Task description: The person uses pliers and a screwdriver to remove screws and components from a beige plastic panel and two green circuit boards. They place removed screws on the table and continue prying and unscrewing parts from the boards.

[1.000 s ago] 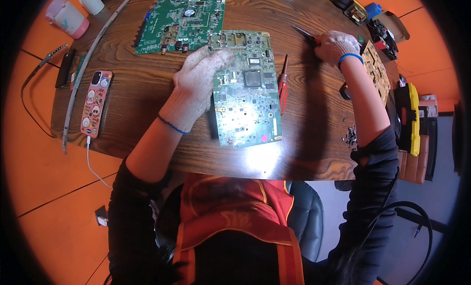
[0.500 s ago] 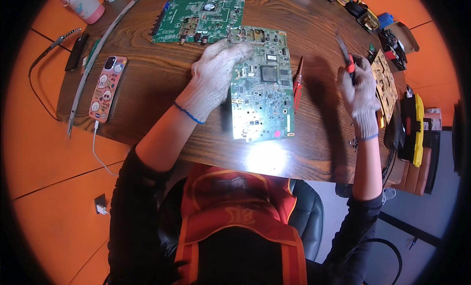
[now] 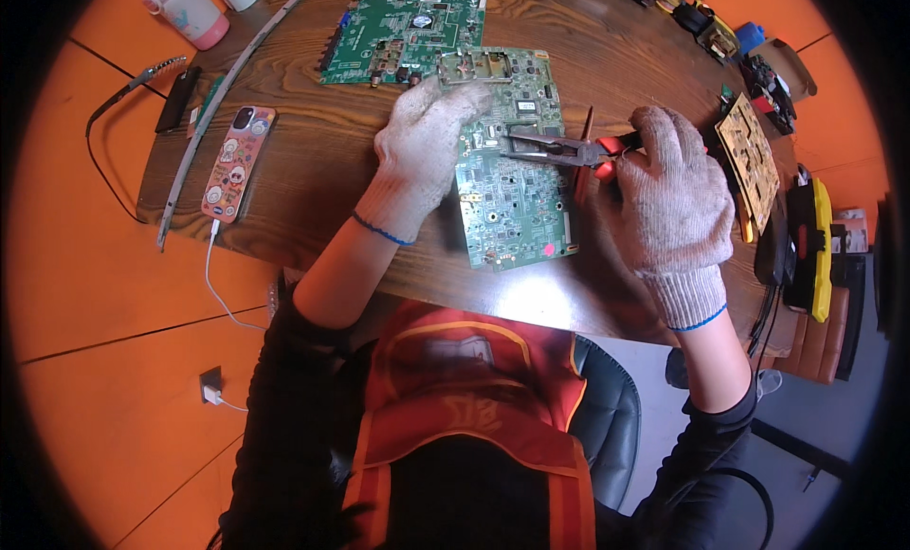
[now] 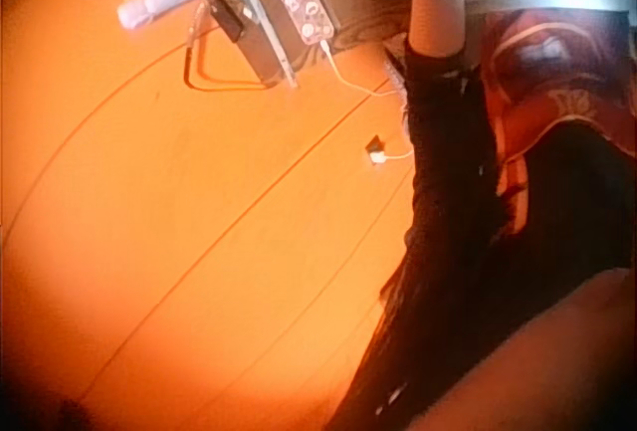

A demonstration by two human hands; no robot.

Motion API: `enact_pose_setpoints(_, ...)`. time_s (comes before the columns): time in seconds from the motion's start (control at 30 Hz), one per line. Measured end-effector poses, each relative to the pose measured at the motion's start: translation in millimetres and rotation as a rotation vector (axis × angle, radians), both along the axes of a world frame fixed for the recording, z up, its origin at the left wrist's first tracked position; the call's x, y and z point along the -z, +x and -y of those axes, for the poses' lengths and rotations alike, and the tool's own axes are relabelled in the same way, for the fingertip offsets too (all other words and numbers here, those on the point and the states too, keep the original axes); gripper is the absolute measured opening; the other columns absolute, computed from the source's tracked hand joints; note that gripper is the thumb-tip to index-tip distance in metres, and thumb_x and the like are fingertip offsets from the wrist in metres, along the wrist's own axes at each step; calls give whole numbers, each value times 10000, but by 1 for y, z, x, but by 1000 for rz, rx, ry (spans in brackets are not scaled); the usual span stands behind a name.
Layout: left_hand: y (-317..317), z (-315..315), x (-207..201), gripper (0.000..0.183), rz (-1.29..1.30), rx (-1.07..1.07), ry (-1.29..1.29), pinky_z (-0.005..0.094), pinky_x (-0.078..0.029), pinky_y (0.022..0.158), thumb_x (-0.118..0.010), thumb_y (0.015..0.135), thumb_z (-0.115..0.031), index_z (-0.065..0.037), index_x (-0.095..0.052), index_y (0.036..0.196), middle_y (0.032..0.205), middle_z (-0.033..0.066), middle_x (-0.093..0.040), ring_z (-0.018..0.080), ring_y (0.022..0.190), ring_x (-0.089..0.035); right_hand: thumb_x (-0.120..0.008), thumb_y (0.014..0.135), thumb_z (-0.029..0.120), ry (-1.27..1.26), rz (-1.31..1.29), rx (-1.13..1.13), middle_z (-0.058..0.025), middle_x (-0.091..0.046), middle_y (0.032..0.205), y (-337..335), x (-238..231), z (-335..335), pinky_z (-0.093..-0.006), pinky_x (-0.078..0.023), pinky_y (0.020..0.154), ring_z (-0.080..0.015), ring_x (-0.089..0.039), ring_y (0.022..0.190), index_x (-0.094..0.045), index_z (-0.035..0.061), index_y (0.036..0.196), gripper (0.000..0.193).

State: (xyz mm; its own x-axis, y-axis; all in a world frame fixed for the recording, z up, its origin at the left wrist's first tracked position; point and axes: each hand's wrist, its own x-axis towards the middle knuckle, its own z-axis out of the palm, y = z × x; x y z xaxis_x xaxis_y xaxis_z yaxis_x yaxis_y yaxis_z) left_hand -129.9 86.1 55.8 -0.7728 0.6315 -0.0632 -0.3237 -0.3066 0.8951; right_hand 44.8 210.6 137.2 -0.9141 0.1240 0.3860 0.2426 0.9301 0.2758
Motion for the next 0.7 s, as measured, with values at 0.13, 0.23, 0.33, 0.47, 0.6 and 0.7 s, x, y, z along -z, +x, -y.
enact_pose_setpoints(0.13,13,6,-11,292,-44,-4,-73,311,-578,795,-576,901,-74,68,-590,1156,1031,147,-676,202,896,-678,-740,663,252,43,-50,22,-48,-540,1004,12,-1,10,-384,-518,667,-238,-560,992,-667,89,714,186)
enact_pose_setpoints(0.23,13,6,-14,299,-86,1,-135,311,-580,792,-586,900,-69,71,-583,1163,1044,146,-673,203,892,-681,-722,671,240,70,-72,-20,-46,-547,995,16,-1,12,-383,-517,673,-237,-566,973,-665,92,704,162)
enact_pose_setpoints(0.33,10,-2,-12,323,-101,-106,-190,309,-576,795,-623,888,-78,71,-578,1171,1051,137,-671,197,914,-675,-709,677,230,94,-113,-43,-40,-558,978,15,0,11,-375,-501,643,-233,-571,941,-648,94,668,149)
enact_pose_setpoints(0.47,4,-11,-13,462,-394,-214,-345,305,-471,790,-667,818,-439,-18,-680,1005,868,83,-685,155,800,-604,-703,683,228,120,-131,5,-48,-554,960,13,1,9,-372,-490,623,-235,-572,929,-638,93,662,151)
enact_pose_setpoints(0.6,-5,-15,-21,431,-544,-51,-449,335,-463,798,-626,827,-453,-51,-684,972,848,116,-676,209,818,-621,-753,685,211,77,-45,151,-87,-575,1111,13,1,6,-409,-507,773,-269,-579,1058,-679,66,765,181)
enact_pose_setpoints(0.7,-8,-26,-26,424,-535,-43,-453,344,-462,801,-604,830,-453,-60,-686,965,841,115,-679,229,828,-623,-755,689,214,98,-72,176,-89,-577,1134,11,1,2,-412,-503,786,-271,-577,1068,-677,65,766,185)
